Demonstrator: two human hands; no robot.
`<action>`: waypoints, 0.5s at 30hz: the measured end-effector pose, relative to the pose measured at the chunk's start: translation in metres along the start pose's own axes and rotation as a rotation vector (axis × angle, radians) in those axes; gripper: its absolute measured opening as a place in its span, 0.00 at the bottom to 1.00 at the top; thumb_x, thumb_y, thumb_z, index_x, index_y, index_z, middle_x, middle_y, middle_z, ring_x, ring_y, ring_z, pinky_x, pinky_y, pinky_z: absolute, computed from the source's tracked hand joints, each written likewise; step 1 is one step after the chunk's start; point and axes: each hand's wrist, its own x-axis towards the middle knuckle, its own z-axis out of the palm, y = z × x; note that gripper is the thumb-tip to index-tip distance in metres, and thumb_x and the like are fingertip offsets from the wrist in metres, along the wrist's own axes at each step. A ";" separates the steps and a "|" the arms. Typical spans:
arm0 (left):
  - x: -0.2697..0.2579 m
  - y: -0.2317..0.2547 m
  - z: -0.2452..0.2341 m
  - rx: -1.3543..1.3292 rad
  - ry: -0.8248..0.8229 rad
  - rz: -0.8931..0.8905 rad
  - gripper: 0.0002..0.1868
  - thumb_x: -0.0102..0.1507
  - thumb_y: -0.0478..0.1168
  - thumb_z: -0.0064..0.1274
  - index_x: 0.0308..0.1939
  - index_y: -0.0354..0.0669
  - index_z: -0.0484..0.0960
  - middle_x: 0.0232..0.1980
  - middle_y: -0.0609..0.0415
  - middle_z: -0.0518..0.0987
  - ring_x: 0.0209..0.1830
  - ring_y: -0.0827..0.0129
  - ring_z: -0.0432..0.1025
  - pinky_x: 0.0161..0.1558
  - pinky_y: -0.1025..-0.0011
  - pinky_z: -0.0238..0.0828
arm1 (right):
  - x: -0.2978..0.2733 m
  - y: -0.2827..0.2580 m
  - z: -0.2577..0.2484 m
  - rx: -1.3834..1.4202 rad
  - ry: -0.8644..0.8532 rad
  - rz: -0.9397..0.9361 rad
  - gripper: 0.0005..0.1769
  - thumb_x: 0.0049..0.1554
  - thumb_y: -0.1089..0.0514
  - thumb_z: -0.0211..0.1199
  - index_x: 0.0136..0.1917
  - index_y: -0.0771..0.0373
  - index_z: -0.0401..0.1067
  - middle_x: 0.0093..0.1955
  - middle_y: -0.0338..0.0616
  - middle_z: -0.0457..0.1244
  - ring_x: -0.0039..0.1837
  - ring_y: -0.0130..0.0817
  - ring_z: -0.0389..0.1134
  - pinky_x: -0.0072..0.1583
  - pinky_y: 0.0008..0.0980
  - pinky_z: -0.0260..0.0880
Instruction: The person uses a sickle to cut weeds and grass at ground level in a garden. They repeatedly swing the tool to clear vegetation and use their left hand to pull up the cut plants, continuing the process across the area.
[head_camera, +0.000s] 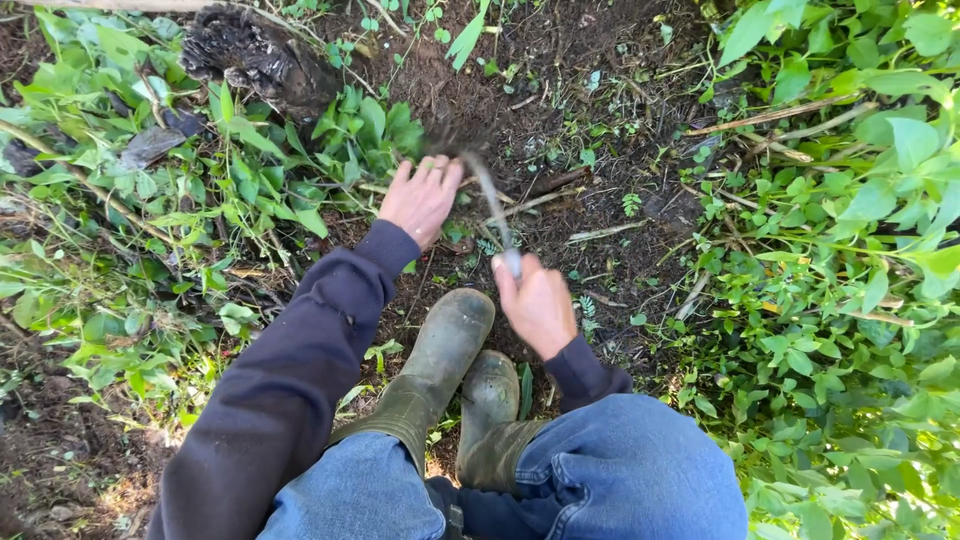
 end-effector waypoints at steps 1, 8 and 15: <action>-0.003 -0.001 0.002 -0.024 -0.040 -0.038 0.46 0.53 0.34 0.65 0.72 0.43 0.58 0.66 0.42 0.70 0.68 0.52 0.66 0.65 0.52 0.59 | -0.005 0.001 0.001 0.029 -0.033 -0.018 0.25 0.64 0.43 0.56 0.37 0.66 0.71 0.25 0.59 0.65 0.33 0.56 0.72 0.33 0.50 0.68; -0.019 0.003 -0.003 -0.064 -0.016 -0.027 0.56 0.43 0.34 0.72 0.72 0.38 0.58 0.68 0.38 0.62 0.67 0.50 0.62 0.63 0.55 0.59 | 0.033 0.039 -0.031 0.037 0.276 0.061 0.21 0.70 0.49 0.51 0.41 0.65 0.68 0.26 0.54 0.64 0.29 0.46 0.70 0.35 0.40 0.71; -0.007 0.012 -0.007 -0.097 -0.040 -0.075 0.59 0.44 0.30 0.67 0.76 0.37 0.52 0.72 0.34 0.57 0.71 0.47 0.56 0.65 0.55 0.55 | -0.009 0.012 -0.016 0.035 -0.089 0.098 0.28 0.63 0.37 0.54 0.40 0.65 0.69 0.30 0.64 0.66 0.40 0.66 0.72 0.38 0.57 0.68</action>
